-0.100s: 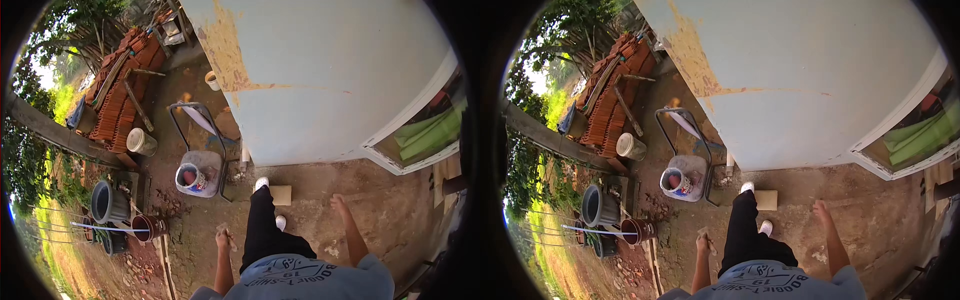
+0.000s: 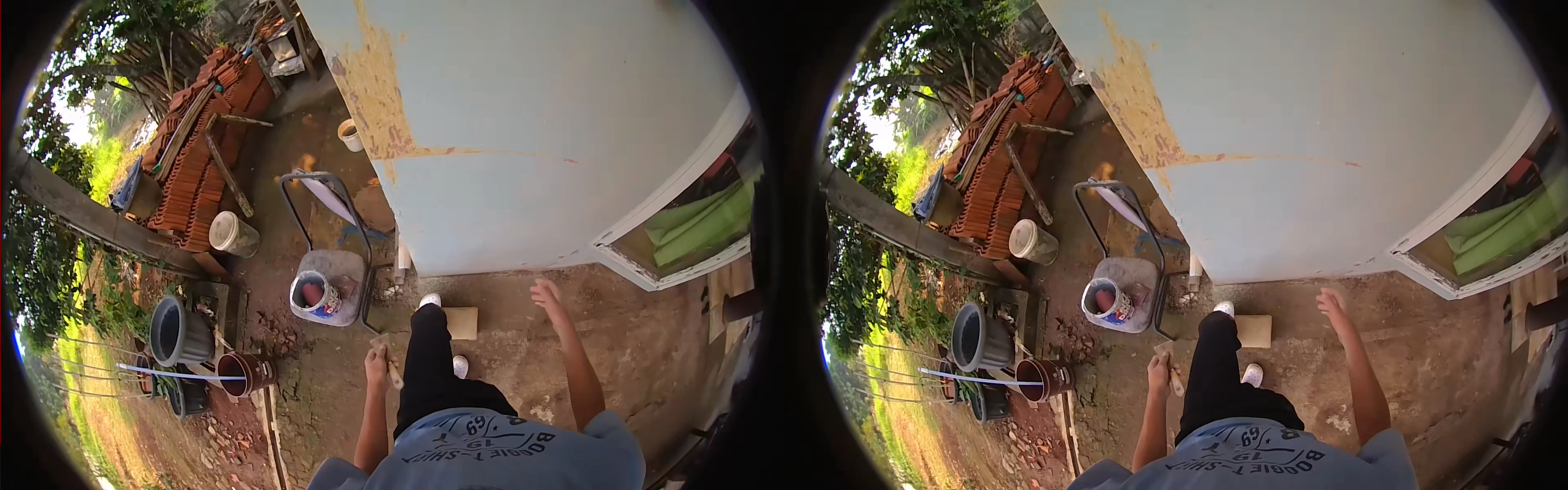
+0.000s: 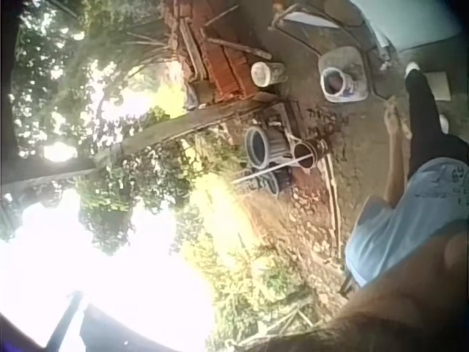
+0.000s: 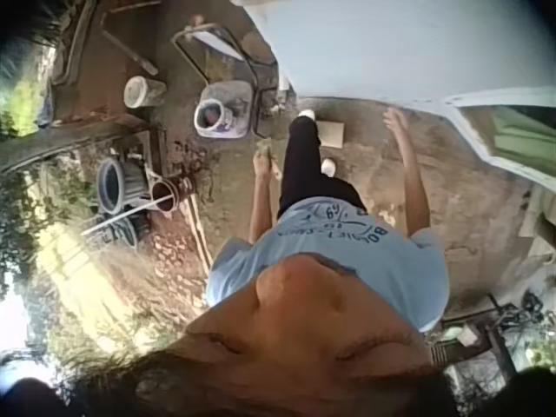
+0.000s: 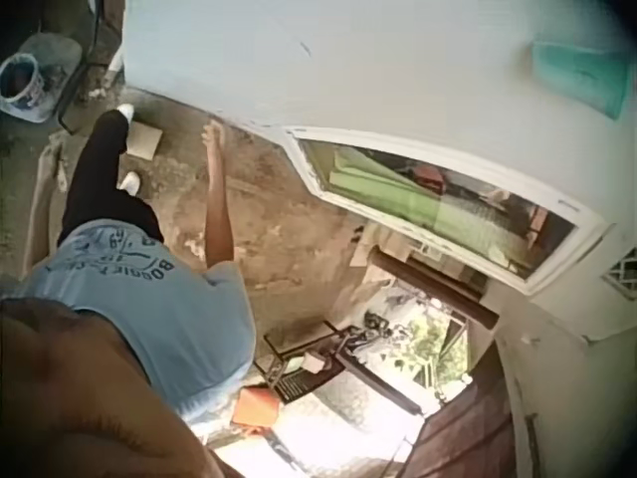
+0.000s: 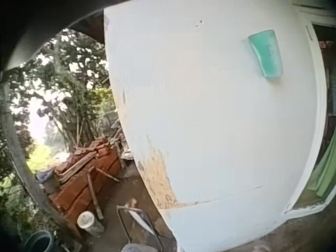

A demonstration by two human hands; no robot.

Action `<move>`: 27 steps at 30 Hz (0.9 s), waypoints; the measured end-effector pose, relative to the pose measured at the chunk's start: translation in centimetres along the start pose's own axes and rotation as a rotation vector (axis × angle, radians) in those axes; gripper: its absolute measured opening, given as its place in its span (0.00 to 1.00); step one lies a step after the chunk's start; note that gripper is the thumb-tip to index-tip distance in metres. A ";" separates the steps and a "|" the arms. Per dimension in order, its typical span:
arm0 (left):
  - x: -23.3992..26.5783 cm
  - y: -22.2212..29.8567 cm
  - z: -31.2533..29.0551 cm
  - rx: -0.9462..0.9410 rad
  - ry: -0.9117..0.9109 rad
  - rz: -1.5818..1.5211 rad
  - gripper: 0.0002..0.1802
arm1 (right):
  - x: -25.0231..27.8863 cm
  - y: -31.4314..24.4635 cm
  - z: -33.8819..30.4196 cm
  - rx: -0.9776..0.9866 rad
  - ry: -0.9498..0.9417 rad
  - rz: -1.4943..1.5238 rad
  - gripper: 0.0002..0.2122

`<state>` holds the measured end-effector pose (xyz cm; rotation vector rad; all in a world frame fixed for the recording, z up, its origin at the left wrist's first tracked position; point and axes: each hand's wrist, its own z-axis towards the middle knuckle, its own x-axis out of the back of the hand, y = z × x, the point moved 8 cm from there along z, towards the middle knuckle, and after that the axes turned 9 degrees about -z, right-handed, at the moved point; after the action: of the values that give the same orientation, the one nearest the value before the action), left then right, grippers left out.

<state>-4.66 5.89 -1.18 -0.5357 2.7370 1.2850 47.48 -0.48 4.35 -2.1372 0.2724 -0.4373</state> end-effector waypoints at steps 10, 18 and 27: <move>-32.1 28.3 -1.5 -0.134 -0.542 0.103 0.10 | -7.8 -42.8 4.3 0.631 0.018 -0.563 0.15; -36.6 34.6 -4.1 0.008 -0.558 0.077 0.12 | -8.0 -44.9 4.9 0.486 0.177 -0.524 0.16; -37.5 34.2 -2.2 -0.099 -0.399 0.033 0.13 | -10.7 -43.5 3.8 0.289 0.077 -0.722 0.19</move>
<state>19.00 34.93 33.12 -0.2102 2.3740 1.3685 40.54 30.62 36.05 -1.8798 -0.5148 -0.9083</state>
